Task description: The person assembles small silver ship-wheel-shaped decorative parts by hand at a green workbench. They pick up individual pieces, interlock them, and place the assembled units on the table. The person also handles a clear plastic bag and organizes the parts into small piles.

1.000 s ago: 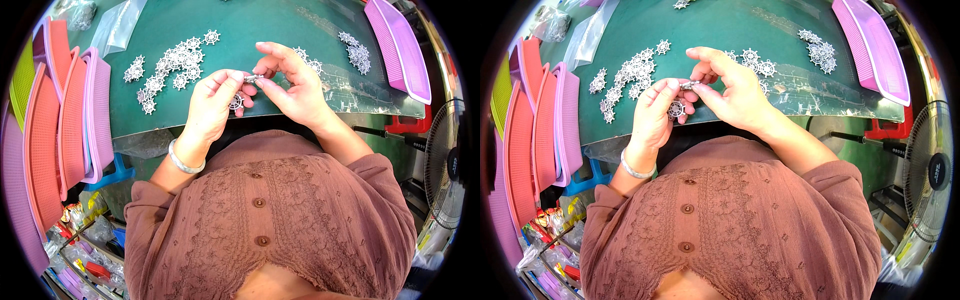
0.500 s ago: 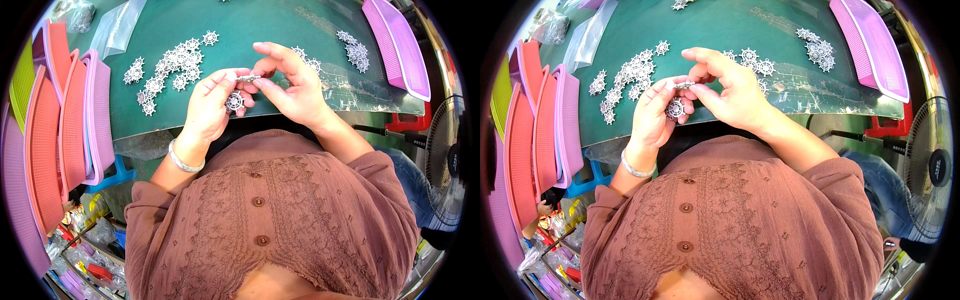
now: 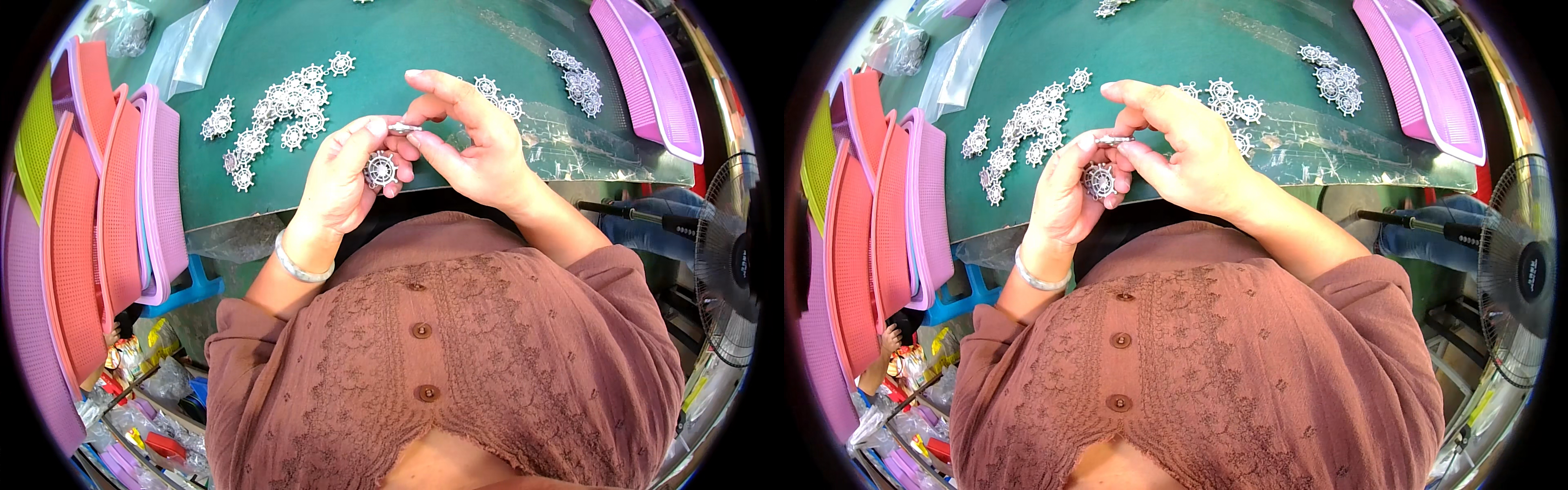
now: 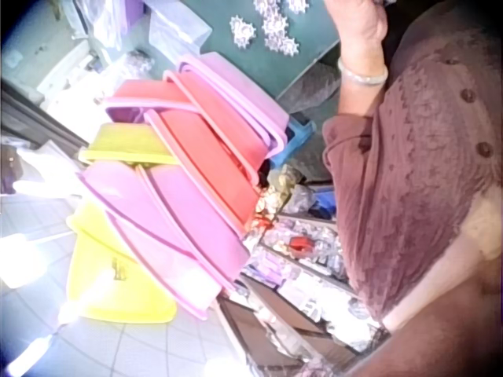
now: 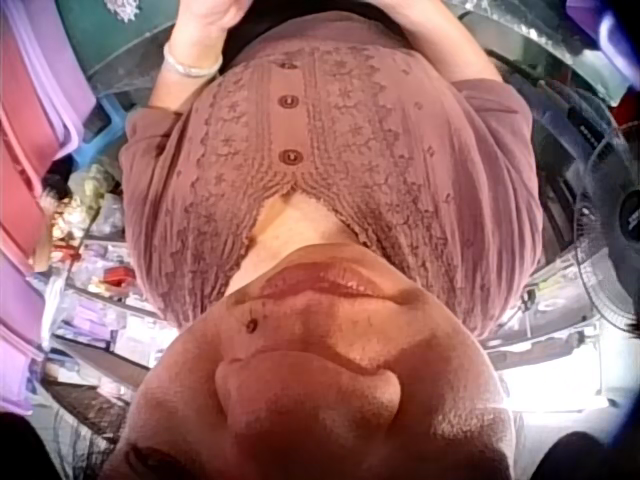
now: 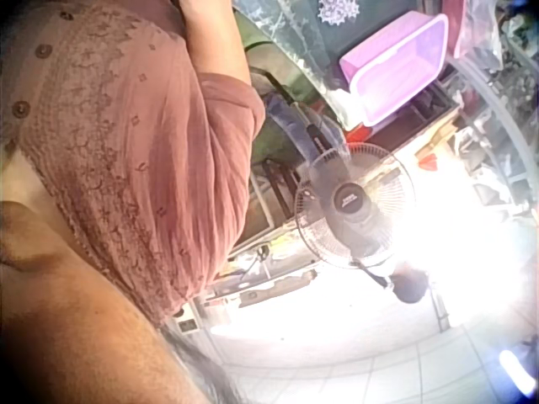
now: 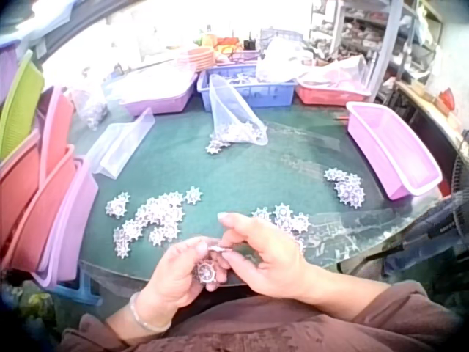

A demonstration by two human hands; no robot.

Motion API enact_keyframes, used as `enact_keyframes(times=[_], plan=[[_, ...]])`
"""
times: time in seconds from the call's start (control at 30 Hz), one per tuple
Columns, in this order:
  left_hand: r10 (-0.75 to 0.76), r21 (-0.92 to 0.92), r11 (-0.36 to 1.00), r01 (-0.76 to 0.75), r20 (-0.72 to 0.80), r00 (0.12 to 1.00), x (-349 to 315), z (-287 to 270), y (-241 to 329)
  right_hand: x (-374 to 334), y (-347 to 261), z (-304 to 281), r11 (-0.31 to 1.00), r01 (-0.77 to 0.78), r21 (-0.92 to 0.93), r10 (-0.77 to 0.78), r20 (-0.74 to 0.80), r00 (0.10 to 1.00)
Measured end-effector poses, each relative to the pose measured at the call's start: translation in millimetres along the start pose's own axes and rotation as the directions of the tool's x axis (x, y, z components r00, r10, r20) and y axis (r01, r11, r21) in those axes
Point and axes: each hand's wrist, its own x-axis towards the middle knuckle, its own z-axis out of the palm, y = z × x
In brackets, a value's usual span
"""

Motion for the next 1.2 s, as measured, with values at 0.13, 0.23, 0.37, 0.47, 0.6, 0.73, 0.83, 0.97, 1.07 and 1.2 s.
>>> enact_keyframes(times=[0.13,0.23,0.37,0.47,0.6,0.73,0.83,0.97,1.07,1.2], plan=[[-0.006,-0.064,0.998,0.009,0.039,0.999,0.4,0.1,0.4,-0.7,2.6,0.5,1.0,-0.001,0.009,0.001,-0.013,1.0],[-0.015,-0.054,0.998,0.017,0.03,0.999,-0.1,0.6,0.4,0.0,1.4,-0.1,1.0,0.007,-0.016,-0.007,-0.01,1.0],[-0.024,-0.059,0.998,0.026,0.036,0.999,0.2,-0.6,-1.0,-0.5,2.1,0.1,1.0,0.013,-0.003,-0.013,-0.014,1.0],[-0.002,-0.041,0.999,0.004,0.051,0.999,0.1,-0.4,0.1,-0.8,2.2,0.1,1.0,0.013,-0.007,-0.013,-0.017,1.0],[0.069,0.115,0.991,-0.069,0.005,0.998,-0.4,2.4,-0.9,-1.8,2.7,0.6,1.0,0.001,-0.004,-0.002,-0.025,1.0],[0.087,0.116,0.989,-0.087,0.005,0.996,-0.8,1.5,-1.9,-1.3,2.2,0.9,1.0,0.007,0.005,-0.006,-0.026,1.0],[0.084,0.109,0.991,-0.083,-0.008,0.996,-1.3,2.5,-1.6,-0.6,1.4,-0.1,1.0,0.004,0.003,-0.004,-0.014,1.0],[0.062,0.052,0.997,-0.062,0.014,0.998,-2.1,2.1,-1.3,-0.4,0.4,0.2,1.0,0.024,-0.003,-0.024,-0.016,1.0],[0.049,0.015,0.999,-0.049,0.039,0.998,-1.2,0.7,-2.1,-0.1,-0.6,0.2,1.0,0.027,-0.007,-0.027,-0.015,1.0],[0.008,-0.086,0.996,-0.003,0.062,0.998,0.4,-4.0,-6.1,0.3,-0.3,1.2,0.999,0.034,-0.021,-0.034,-0.017,0.999]])
